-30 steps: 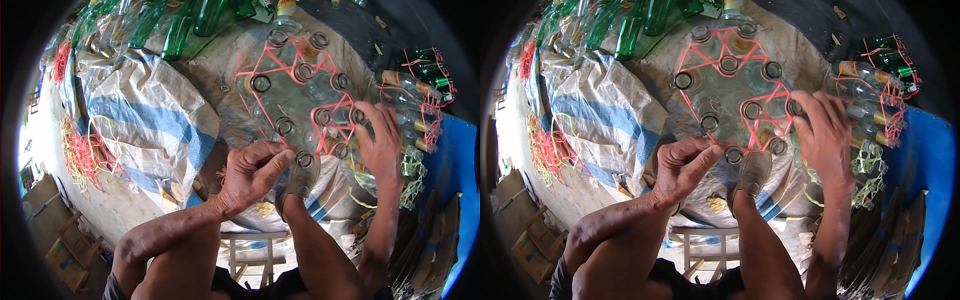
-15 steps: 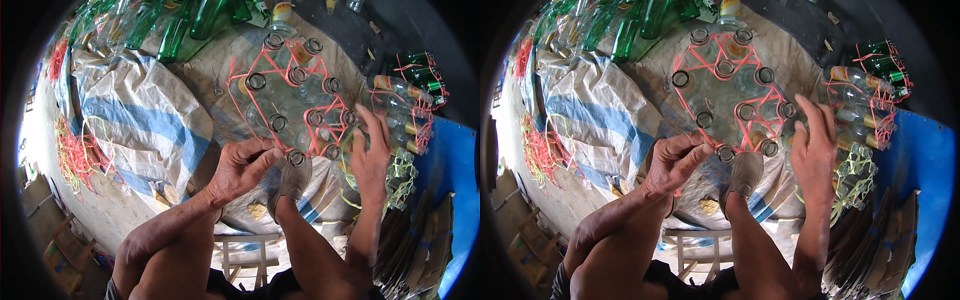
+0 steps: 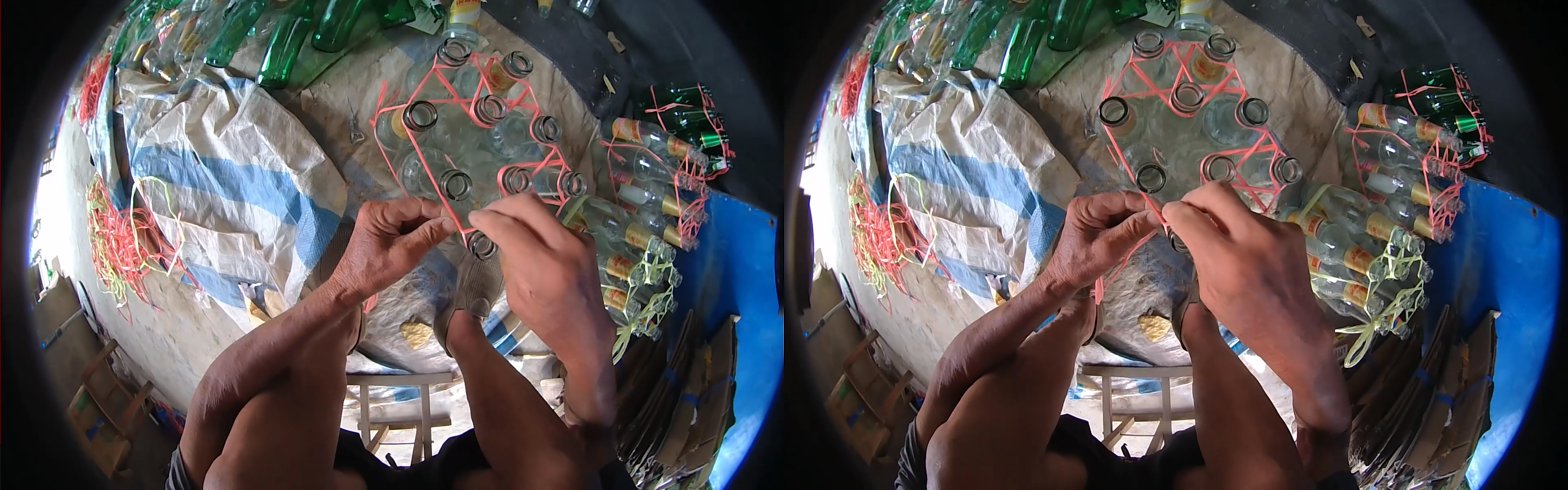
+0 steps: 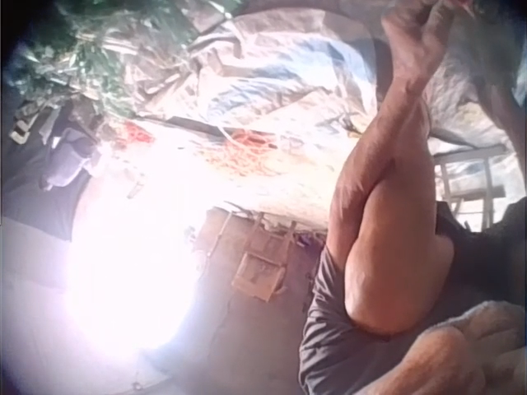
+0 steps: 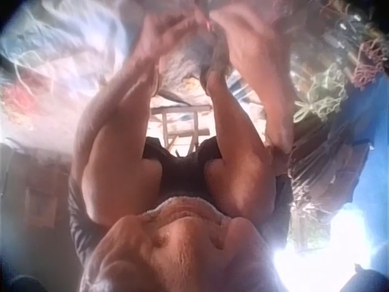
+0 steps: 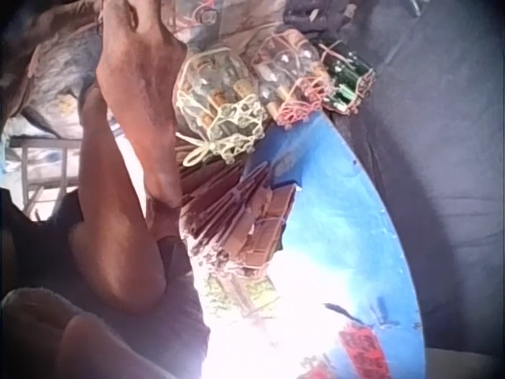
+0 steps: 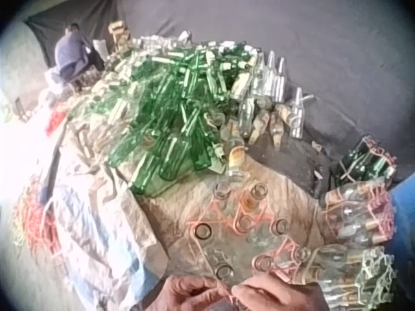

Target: The person ties several glass bottles together using pink plastic string while seated on the floor.

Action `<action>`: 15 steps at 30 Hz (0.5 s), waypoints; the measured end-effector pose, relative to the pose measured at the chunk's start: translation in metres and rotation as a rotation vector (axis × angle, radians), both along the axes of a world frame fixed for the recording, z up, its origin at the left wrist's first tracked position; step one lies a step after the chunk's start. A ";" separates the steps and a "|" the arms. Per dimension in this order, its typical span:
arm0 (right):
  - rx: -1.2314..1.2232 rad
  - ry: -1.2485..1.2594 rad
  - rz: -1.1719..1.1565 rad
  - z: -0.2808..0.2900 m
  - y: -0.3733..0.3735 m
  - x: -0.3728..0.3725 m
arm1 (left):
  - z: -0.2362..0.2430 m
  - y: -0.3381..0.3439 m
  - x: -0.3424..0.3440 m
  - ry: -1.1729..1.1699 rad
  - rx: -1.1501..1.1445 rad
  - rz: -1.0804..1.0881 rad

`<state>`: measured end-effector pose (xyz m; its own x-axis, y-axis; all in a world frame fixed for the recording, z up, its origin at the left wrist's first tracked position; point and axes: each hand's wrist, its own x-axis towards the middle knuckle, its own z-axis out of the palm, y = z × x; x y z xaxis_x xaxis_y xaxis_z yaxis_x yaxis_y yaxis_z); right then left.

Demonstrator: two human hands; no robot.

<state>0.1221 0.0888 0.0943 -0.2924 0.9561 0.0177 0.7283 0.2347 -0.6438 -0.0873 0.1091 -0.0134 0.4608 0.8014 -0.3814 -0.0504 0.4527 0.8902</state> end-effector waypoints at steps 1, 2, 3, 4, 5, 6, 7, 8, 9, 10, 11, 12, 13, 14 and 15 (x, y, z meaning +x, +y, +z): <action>-0.045 -0.078 0.031 0.001 0.003 -0.001 | 0.002 0.003 -0.001 0.012 0.014 -0.031; -0.048 -0.075 0.032 0.002 0.006 -0.001 | 0.005 0.007 -0.002 0.040 0.014 -0.058; -0.070 -0.115 0.059 0.002 0.008 -0.001 | 0.003 0.008 -0.002 0.042 0.011 -0.058; -0.093 -0.154 0.089 0.003 0.011 -0.001 | 0.000 0.008 -0.002 0.035 -0.013 -0.052; -0.098 -0.152 0.091 0.003 0.015 -0.001 | -0.002 0.009 -0.001 0.027 -0.037 -0.046; -0.120 -0.191 0.124 0.002 0.019 0.000 | -0.002 0.010 -0.001 0.090 -0.019 -0.053; -0.141 -0.230 0.157 0.003 0.021 -0.001 | -0.002 0.012 0.000 0.091 -0.023 -0.052; -0.187 -0.211 0.149 0.005 0.022 -0.001 | -0.003 0.012 0.001 0.110 -0.017 -0.054; -0.191 -0.210 0.151 0.006 0.024 -0.002 | -0.004 0.013 0.002 0.130 -0.011 -0.057; -0.214 -0.235 0.160 0.005 0.025 -0.003 | -0.007 0.013 0.002 0.158 0.019 -0.030; -0.237 -0.260 0.171 0.004 0.027 -0.004 | -0.007 0.012 0.003 0.164 0.008 -0.029; -0.235 -0.251 0.188 0.004 0.029 -0.004 | -0.006 0.013 0.004 0.166 0.023 0.000; -0.242 -0.252 0.190 0.003 0.030 -0.003 | -0.004 0.014 0.007 0.160 0.041 0.029; -0.231 -0.240 0.197 0.002 0.031 -0.001 | -0.003 0.014 0.009 0.163 0.050 0.051; -0.220 -0.227 0.203 0.002 0.032 0.000 | 0.000 0.015 0.009 0.163 0.044 0.052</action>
<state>0.1220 0.1209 0.0961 -0.4495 0.8517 -0.2693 0.8113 0.2630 -0.5221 -0.0779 0.1237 -0.0131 0.3529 0.8403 -0.4116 0.0737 0.4136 0.9075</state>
